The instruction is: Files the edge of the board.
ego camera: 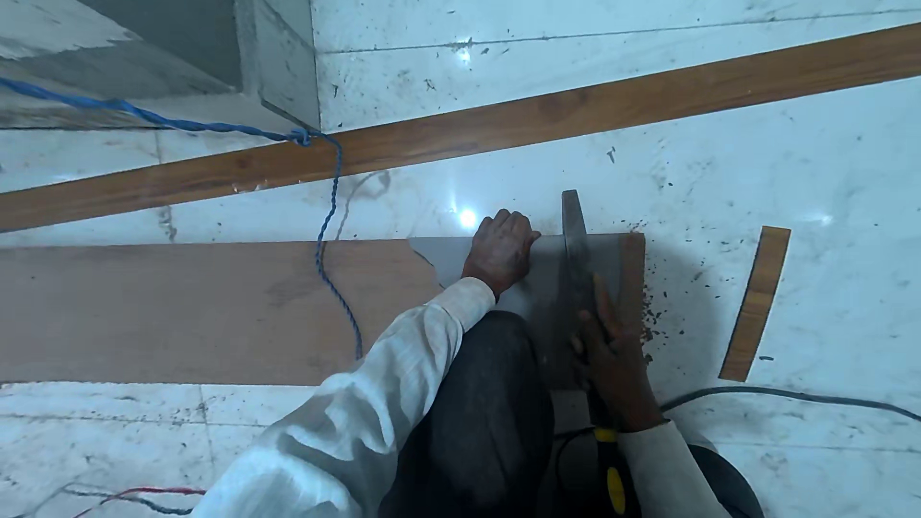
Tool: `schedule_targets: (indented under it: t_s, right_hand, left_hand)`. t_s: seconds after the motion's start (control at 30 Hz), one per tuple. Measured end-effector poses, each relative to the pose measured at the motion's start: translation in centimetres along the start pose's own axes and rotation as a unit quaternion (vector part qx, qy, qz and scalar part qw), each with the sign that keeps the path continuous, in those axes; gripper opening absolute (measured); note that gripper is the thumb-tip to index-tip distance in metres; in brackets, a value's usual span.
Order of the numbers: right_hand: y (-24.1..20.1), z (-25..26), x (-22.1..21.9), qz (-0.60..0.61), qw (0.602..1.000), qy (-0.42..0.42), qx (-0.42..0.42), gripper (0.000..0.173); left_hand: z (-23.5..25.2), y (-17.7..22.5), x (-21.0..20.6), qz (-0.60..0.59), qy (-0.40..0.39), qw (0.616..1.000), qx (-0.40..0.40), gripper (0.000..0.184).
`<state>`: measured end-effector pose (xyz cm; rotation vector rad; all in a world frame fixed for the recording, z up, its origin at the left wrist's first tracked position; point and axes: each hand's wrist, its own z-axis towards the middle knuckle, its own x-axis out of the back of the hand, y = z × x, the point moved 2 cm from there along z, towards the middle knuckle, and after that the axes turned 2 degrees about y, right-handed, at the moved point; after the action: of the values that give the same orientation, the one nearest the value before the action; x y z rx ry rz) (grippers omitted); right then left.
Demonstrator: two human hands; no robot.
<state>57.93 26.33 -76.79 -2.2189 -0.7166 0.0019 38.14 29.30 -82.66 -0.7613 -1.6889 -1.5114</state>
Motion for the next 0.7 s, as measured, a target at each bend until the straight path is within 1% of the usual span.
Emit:
schedule_targets:
  t_s: [0.2,0.33,0.53,0.6,0.7]
  right_hand:
    - [0.3,0.1,0.1,-0.004,1.0,0.001,0.007,0.058]
    - [0.3,0.0,0.0,-0.004,1.0,-0.002,-0.003,0.057]
    - [0.3,0.1,-0.1,-0.007,1.0,-0.001,0.009,0.058]
    - [0.2,0.0,-0.2,-0.043,0.999,0.011,0.014,0.058]
    - [-0.6,0.6,-0.6,-0.16,0.984,0.052,0.054,0.057]
  left_hand:
    - [0.1,-0.1,0.0,-0.018,-0.003,1.0,0.002,0.025]
    - [0.0,-0.2,0.0,-0.016,0.006,1.0,-0.004,0.025]
    - [0.0,-0.3,-0.2,-0.006,0.013,1.0,-0.012,0.025]
    - [0.1,-0.3,-0.1,-0.005,0.014,1.0,-0.016,0.025]
    - [0.2,-0.2,0.0,-0.004,0.018,1.0,-0.016,0.026]
